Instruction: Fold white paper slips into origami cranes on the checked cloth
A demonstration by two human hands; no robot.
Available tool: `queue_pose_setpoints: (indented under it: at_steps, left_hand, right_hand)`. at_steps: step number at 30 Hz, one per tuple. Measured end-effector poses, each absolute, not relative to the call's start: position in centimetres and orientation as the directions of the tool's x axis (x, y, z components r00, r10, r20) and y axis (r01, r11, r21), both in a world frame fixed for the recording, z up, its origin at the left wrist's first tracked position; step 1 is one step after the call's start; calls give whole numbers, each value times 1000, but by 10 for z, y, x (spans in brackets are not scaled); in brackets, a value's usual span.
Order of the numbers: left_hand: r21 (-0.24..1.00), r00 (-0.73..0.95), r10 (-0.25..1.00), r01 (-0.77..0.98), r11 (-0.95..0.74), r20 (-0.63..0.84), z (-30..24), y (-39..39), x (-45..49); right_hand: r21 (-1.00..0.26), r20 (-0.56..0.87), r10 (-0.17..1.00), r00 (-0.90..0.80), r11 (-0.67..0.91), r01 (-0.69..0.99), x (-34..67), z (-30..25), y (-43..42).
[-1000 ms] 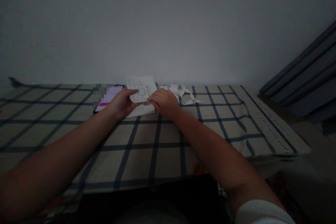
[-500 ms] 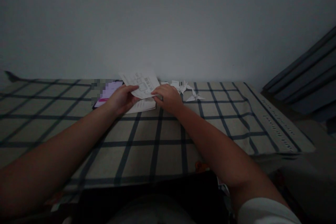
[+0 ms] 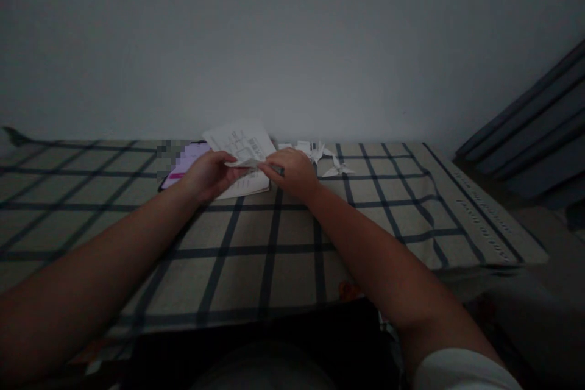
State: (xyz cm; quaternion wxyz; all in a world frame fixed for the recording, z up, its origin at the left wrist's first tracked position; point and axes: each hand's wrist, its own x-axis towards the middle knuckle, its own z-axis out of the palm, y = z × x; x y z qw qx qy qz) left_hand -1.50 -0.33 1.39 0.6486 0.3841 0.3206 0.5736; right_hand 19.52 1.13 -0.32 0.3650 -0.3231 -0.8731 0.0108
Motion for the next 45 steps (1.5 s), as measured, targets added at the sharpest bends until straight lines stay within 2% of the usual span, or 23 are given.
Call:
queue_pose_setpoints:
  at_steps: [4, 9, 11, 13, 17, 20, 24, 28, 32, 45]
  left_hand:
    - [863, 136, 991, -501, 59, 12, 13, -2, -16]
    - [874, 103, 995, -482, 62, -14, 11, -1, -17]
    - [880, 94, 995, -471, 63, -21, 10, -1, -17]
    - [888, 89, 996, -457, 46, -6, 10, -2, -16]
    - [924, 136, 987, -381, -23, 81, 6, -6, -12]
    - [948, 164, 982, -316, -43, 99, 1, -7, -8]
    - [951, 90, 992, -303, -62, 93, -2, -6, -5]
    - [956, 54, 994, -282, -80, 98, -1, -6, -6]
    - [964, 53, 995, -255, -72, 89, 1, -8, -6]
    - [971, 117, 989, -233, -60, 89, 1, -11, -5]
  right_hand:
    - [-302, 662, 588, -465, 777, 552, 193, -3, 12]
    - [-506, 681, 687, -252, 691, 517, 194, -6, 18]
    - [-610, 641, 742, -198, 648, 456, 195, -7, 21]
    - [-702, 563, 798, -217, 600, 384, 196, -9, 23]
    - [-818, 451, 863, -227, 501, 282, 194, -13, 27]
    - [-848, 441, 875, -200, 479, 227, 192, -17, 30]
    - [-886, 418, 873, -250, 453, 98, 190, -19, 31]
    - [-937, 343, 908, -239, 347, -25, 189, -13, 24]
    - [-964, 265, 936, -231, 264, -33, 188, -8, 20]
    - [-954, 299, 934, -193, 294, -55, 187, -9, 22]
